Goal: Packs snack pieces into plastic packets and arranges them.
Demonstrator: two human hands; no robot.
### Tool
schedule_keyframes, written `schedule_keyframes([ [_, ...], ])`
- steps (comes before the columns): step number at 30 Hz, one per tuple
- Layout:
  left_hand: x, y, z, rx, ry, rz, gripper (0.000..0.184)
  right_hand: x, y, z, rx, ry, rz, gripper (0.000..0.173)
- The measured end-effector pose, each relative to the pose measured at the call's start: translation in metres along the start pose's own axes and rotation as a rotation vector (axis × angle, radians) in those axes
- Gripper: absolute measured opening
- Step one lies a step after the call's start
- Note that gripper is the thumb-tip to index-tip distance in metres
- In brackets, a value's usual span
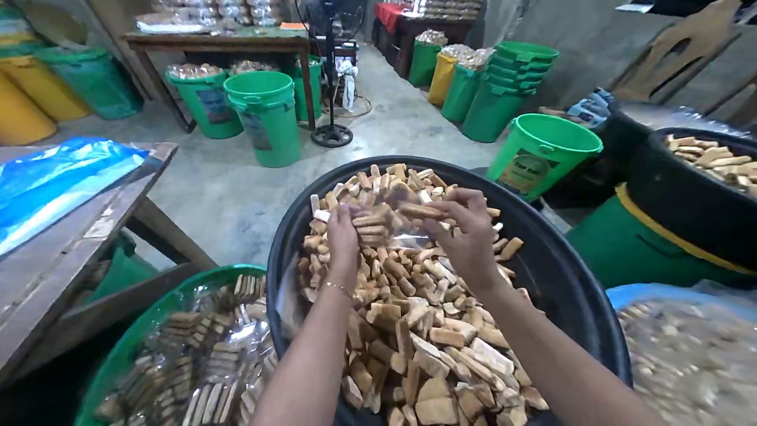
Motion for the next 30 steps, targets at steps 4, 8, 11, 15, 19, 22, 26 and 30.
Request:
schedule_keyframes([
  [4, -0.004, -0.009, -0.012, 0.101, 0.027, -0.126, 0.046, 0.009, -0.01, 0.014, 0.118, 0.179, -0.1, 0.021],
  [8, -0.019, -0.009, -0.014, 0.179, -0.046, -0.26, 0.041, 0.026, 0.006, 0.024, -0.082, 0.346, -0.108, 0.02],
  [11, -0.022, -0.012, -0.017, 0.137, -0.03, -0.286, 0.039, 0.032, -0.005, 0.032, 0.129, 0.406, -0.082, 0.022],
  [15, -0.026, -0.005, -0.009, 0.241, -0.088, -0.322, 0.054, 0.036, -0.01, 0.055, 0.266, 0.324, 0.016, 0.022],
  [19, -0.033, -0.002, -0.011, 0.213, -0.159, -0.342, 0.039, 0.048, -0.027, 0.064, 0.408, 0.427, -0.014, 0.033],
  [22, -0.032, 0.006, -0.008, 0.145, -0.147, -0.264, 0.04, 0.05, -0.031, 0.062, 0.717, 0.309, -0.012, 0.046],
  [26, -0.033, 0.006, -0.007, 0.171, -0.142, -0.197, 0.042, 0.046, -0.023, 0.062, 0.608, 0.301, -0.047, 0.039],
  [30, -0.031, -0.002, -0.011, 0.285, -0.077, -0.314, 0.06, 0.047, -0.032, 0.051, 0.462, 0.37, -0.118, 0.034],
])
Point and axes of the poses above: each hand's wrist, its own z-axis towards the middle knuckle, its own y-axis out of the back of the hand, x = y × z, the point moved 5 cm from there along z, towards the middle knuckle, and after that the axes turned 1 degree about x, right-handed, at the moved point
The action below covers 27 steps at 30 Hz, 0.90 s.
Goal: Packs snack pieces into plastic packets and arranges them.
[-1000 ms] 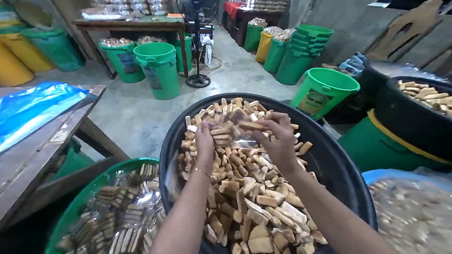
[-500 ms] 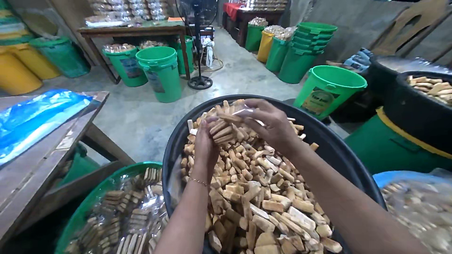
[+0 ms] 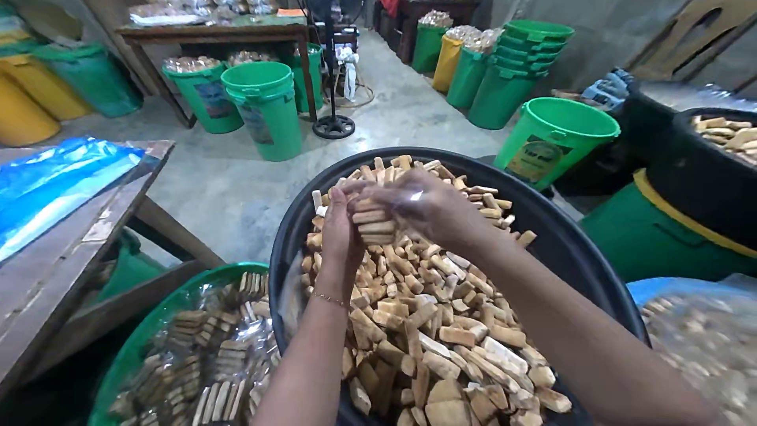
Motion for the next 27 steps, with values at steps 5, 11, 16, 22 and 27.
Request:
schedule_keyframes([
  [5, 0.0, -0.003, -0.003, 0.118, 0.095, -0.21, 0.031, 0.001, -0.009, 0.007, -0.039, -0.055, 0.05, 0.034],
  [11, -0.014, 0.029, 0.01, -0.237, 0.031, -0.164, 0.028, -0.037, -0.061, 0.001, -0.075, -0.142, 0.012, 0.023],
  [16, -0.01, 0.029, 0.017, -0.154, 0.065, -0.222, 0.034, -0.067, -0.147, -0.024, 0.6, -0.059, -0.178, 0.035],
  [22, -0.009, 0.02, 0.018, -0.044, 0.023, -0.304, 0.034, -0.079, -0.073, -0.028, -0.187, -0.491, 0.212, 0.03],
  [27, 0.001, 0.006, 0.01, -0.088, 0.029, -0.319, 0.035, -0.046, 0.018, -0.061, -0.637, -0.636, 0.785, 0.015],
])
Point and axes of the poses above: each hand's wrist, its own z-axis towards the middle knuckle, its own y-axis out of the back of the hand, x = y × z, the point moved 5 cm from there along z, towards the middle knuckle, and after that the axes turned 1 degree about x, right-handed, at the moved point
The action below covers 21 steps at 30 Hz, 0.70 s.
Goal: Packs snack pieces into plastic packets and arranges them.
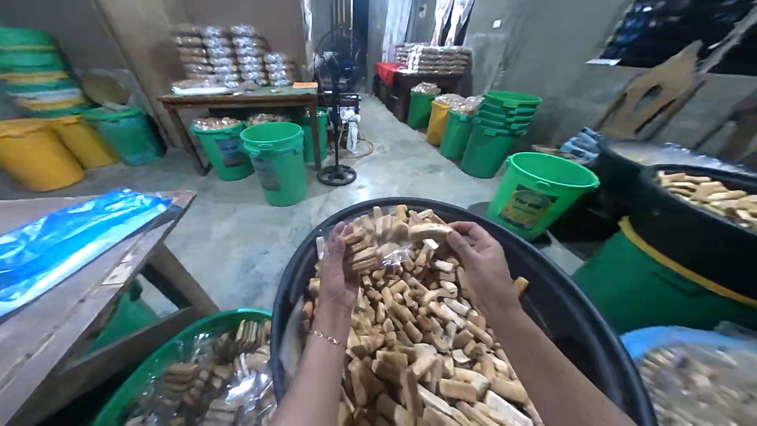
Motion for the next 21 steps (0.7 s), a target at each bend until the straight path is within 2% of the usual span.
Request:
schedule_keyframes([
  [3, 0.012, -0.017, -0.015, 0.124, 0.031, 0.033, 0.038, 0.025, 0.008, -0.024, -0.012, 0.191, -0.145, 0.021],
  [5, 0.023, -0.034, -0.032, 0.214, 0.072, 0.074, 0.038, 0.028, 0.011, -0.031, -0.083, 0.409, -0.181, 0.026],
  [7, 0.035, -0.049, -0.048, 0.34, 0.124, 0.057, 0.046, 0.028, 0.015, -0.033, -0.136, 0.607, -0.26, 0.025],
  [9, 0.043, -0.055, -0.057, 0.393, 0.16, -0.017, 0.054, 0.03, 0.019, -0.035, -0.122, 0.699, -0.359, 0.018],
  [12, 0.042, -0.059, -0.061, 0.499, 0.146, -0.03, 0.062, 0.038, 0.026, -0.044, 0.025, 0.728, -0.488, 0.024],
  [14, 0.042, -0.062, -0.063, 0.519, 0.146, -0.001, 0.056, 0.045, 0.032, -0.053, 0.014, 0.813, -0.599, 0.025],
  [18, 0.049, -0.065, -0.069, 0.564, 0.188, 0.045, 0.032, 0.062, 0.043, -0.067, -0.164, 1.034, -0.799, 0.02],
  [21, 0.047, -0.066, -0.073, 0.557, 0.194, 0.112, 0.023, 0.061, 0.045, -0.071, -0.159, 1.078, -0.852, 0.022],
])
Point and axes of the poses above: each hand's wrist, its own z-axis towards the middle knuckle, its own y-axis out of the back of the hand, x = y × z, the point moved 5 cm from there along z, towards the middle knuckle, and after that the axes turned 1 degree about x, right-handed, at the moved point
